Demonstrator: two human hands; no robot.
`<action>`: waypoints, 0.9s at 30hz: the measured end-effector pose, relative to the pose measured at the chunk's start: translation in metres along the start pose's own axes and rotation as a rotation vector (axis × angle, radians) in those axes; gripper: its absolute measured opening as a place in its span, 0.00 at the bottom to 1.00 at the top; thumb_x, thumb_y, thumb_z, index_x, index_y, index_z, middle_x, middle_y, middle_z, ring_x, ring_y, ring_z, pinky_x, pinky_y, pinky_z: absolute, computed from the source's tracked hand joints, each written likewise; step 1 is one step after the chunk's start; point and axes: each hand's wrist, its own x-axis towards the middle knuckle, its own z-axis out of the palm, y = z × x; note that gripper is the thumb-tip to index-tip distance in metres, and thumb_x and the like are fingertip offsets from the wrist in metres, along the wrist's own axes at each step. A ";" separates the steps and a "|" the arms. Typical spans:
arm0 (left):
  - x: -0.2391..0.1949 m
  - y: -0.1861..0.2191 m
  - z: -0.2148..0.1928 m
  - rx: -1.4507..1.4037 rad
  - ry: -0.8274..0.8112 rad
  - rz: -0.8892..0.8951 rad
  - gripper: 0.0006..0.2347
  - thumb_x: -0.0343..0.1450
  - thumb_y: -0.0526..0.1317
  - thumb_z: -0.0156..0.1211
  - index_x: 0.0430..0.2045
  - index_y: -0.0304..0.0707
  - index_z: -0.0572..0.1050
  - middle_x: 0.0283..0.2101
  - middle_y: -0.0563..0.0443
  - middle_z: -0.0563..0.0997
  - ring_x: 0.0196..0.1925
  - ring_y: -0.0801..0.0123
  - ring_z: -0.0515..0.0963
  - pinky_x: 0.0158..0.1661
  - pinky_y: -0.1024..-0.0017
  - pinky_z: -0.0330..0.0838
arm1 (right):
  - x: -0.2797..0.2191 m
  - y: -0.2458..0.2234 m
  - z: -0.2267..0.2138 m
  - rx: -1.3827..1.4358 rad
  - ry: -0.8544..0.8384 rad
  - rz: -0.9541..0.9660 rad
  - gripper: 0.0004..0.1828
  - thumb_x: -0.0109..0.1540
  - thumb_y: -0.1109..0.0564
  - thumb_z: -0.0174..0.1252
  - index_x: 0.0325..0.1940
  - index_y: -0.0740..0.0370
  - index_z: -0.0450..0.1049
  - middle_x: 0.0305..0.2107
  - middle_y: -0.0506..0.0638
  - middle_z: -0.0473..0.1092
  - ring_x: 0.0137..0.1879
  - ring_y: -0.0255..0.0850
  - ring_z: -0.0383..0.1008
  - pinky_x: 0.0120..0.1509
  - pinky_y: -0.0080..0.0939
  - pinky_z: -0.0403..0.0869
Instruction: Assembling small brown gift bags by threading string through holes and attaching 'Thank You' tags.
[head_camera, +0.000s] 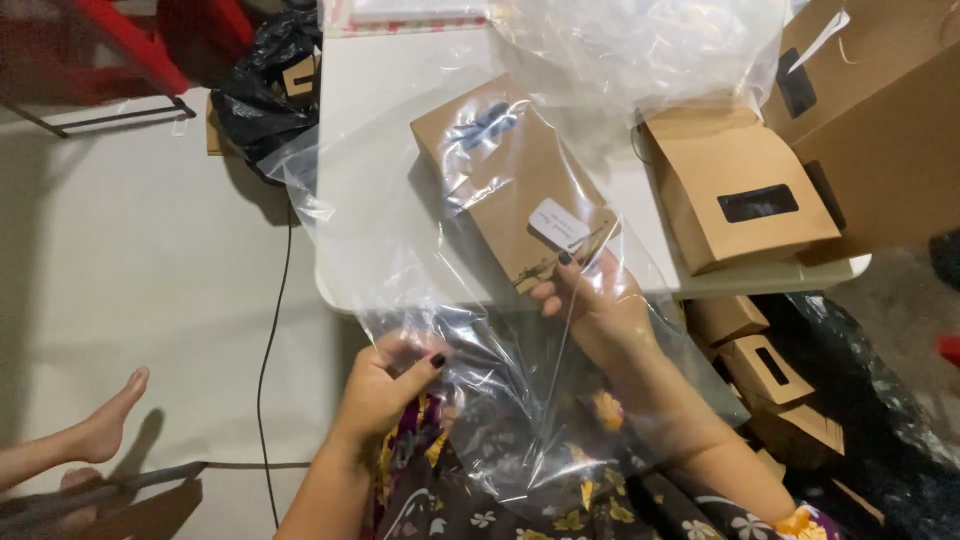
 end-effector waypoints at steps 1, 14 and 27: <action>0.001 0.001 -0.001 0.000 0.002 0.004 0.05 0.67 0.34 0.66 0.33 0.40 0.84 0.40 0.50 0.89 0.43 0.64 0.87 0.47 0.65 0.81 | 0.008 0.002 -0.001 -0.001 -0.004 -0.003 0.27 0.62 0.63 0.59 0.64 0.70 0.62 0.45 0.66 0.71 0.34 0.48 0.79 0.31 0.33 0.76; -0.003 0.087 -0.066 0.507 0.686 0.407 0.11 0.76 0.42 0.65 0.28 0.36 0.73 0.29 0.51 0.74 0.33 0.70 0.71 0.37 0.73 0.67 | 0.002 -0.019 0.012 -0.647 -0.040 -0.271 0.32 0.63 0.59 0.57 0.72 0.64 0.60 0.46 0.58 0.70 0.41 0.40 0.79 0.46 0.40 0.85; 0.099 0.068 0.024 0.909 0.192 0.595 0.33 0.79 0.52 0.42 0.71 0.18 0.47 0.74 0.17 0.47 0.76 0.27 0.46 0.70 0.38 0.35 | 0.045 -0.011 -0.024 -1.674 -0.111 -1.164 0.09 0.61 0.52 0.63 0.44 0.37 0.78 0.42 0.38 0.72 0.49 0.41 0.73 0.52 0.42 0.70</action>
